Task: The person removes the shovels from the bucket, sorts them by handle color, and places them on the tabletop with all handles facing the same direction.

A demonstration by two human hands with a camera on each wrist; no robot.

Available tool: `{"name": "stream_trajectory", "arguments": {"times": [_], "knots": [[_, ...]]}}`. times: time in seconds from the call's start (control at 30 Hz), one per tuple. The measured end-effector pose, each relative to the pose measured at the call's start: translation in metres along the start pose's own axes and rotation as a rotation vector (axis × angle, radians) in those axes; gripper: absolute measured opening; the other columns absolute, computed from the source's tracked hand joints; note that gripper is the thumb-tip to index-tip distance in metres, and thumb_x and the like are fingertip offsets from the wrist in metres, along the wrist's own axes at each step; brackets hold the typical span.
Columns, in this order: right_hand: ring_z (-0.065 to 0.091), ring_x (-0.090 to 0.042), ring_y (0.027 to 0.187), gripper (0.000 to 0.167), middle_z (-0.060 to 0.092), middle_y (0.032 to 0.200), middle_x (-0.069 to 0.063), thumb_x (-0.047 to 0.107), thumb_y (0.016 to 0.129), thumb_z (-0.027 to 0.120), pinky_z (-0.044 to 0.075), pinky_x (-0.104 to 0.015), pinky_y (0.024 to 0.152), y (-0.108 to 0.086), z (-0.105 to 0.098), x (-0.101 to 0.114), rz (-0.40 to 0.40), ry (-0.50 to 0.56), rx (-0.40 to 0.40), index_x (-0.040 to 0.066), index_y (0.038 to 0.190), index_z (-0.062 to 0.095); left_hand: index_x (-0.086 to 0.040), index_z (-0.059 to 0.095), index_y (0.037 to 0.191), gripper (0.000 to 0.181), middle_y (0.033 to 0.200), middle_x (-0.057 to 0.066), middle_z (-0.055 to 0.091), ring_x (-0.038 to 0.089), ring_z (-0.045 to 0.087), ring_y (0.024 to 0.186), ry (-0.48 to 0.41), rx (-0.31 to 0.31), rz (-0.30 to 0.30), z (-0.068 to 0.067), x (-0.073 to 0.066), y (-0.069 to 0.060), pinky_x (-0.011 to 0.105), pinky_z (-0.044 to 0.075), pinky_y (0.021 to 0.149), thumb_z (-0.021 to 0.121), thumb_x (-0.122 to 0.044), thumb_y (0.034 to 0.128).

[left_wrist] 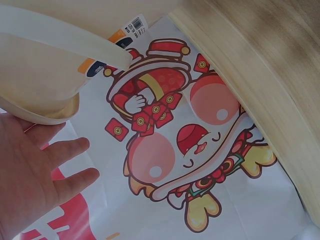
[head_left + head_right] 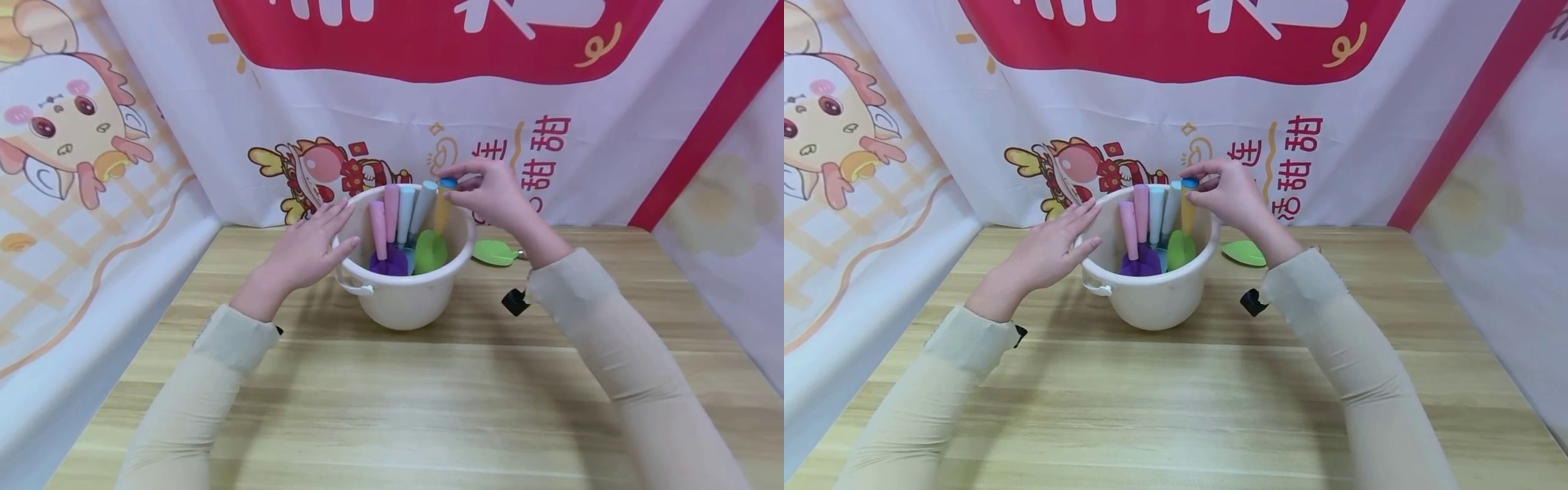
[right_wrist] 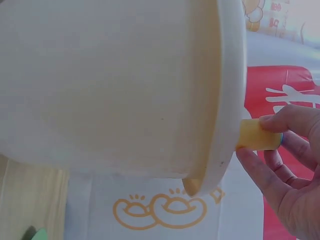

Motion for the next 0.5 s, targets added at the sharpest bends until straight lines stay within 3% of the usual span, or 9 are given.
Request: {"name": "stream_trajectory", "arguments": {"times": [0.5], "knots": [[0.068, -0.028, 0.113, 0.034, 0.062, 0.128, -0.011, 0.011, 0.095, 0.073, 0.058, -0.040, 0.093, -0.009, -0.018, 0.015, -0.039, -0.034, -0.056, 0.007, 0.129, 0.071, -0.017, 0.021, 0.165, 0.072, 0.171, 0.001, 0.011, 0.032, 0.011, 0.156, -0.001, -0.018, 0.006, -0.001, 0.000, -0.001, 0.071, 0.016, 0.117, 0.039, -0.055, 0.1064]]}}
Point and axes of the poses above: each hand's wrist, its own y-axis towards the middle knuckle, its own z-axis out of the palm, x = y × z, the point moved 10 cm from there along y, towards the middle knuckle
